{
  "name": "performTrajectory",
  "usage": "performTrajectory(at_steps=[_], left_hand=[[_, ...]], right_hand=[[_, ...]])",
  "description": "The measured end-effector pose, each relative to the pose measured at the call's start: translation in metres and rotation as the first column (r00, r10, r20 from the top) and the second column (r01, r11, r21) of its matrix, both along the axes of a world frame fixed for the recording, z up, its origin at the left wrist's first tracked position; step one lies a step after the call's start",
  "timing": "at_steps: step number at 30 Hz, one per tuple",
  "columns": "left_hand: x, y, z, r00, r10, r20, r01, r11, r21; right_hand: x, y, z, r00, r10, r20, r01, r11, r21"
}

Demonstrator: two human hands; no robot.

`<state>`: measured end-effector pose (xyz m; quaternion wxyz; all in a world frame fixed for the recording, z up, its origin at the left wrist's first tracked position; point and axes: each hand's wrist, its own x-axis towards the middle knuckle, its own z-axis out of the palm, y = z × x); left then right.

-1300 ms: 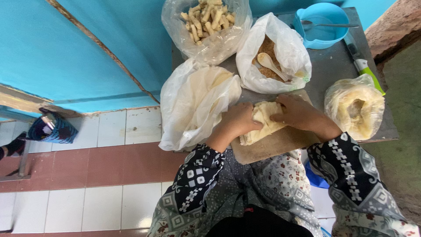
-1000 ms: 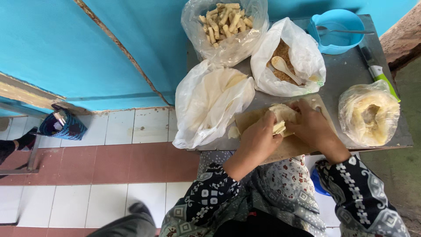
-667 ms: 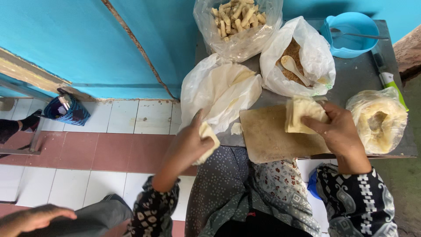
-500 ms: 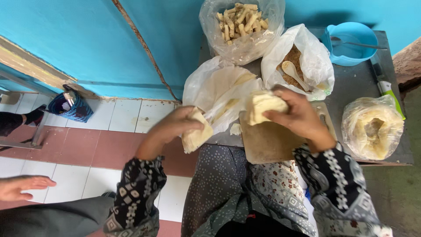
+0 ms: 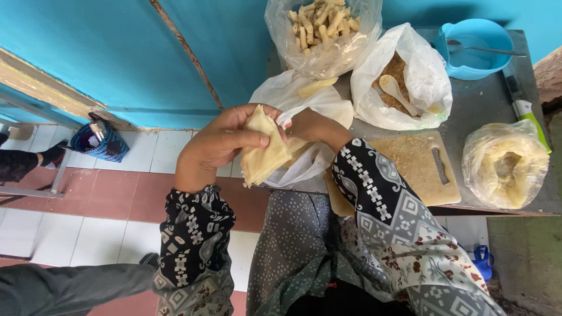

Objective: The person sits at a small table and fills triangular pastry wrappers with a brown filling, scooping it with a spoon from a plastic bag and folding the wrappers closed by hand on a cutting board. They also knead and shape a piece of dough, and briefly use a knife on the dough at the start.

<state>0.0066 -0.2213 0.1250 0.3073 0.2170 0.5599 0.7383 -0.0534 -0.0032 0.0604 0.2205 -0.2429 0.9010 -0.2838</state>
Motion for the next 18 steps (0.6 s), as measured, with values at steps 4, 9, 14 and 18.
performTrajectory(at_steps=[4, 9, 14, 18], left_hand=[[0.013, 0.001, -0.017, 0.998, 0.026, 0.064, -0.026, 1.0, -0.015], [0.046, 0.004, -0.053, 0.986, -0.037, 0.165, 0.038, 0.999, -0.006], [0.075, 0.01, -0.086, 0.97, -0.112, 0.215, 0.108, 0.994, 0.031], [0.092, 0.013, -0.116, 0.943, -0.07, 0.327, 0.052, 0.997, 0.065]], right_hand=[[0.006, -0.002, -0.016, 0.995, -0.026, -0.097, 0.008, 0.983, -0.182], [0.021, -0.005, -0.026, 0.946, -0.148, -0.289, 0.107, 0.982, -0.153], [0.053, 0.014, -0.034, 0.879, -0.173, -0.445, 0.188, 0.982, -0.011], [0.09, 0.04, -0.028, 0.907, -0.057, -0.417, 0.159, 0.964, 0.215]])
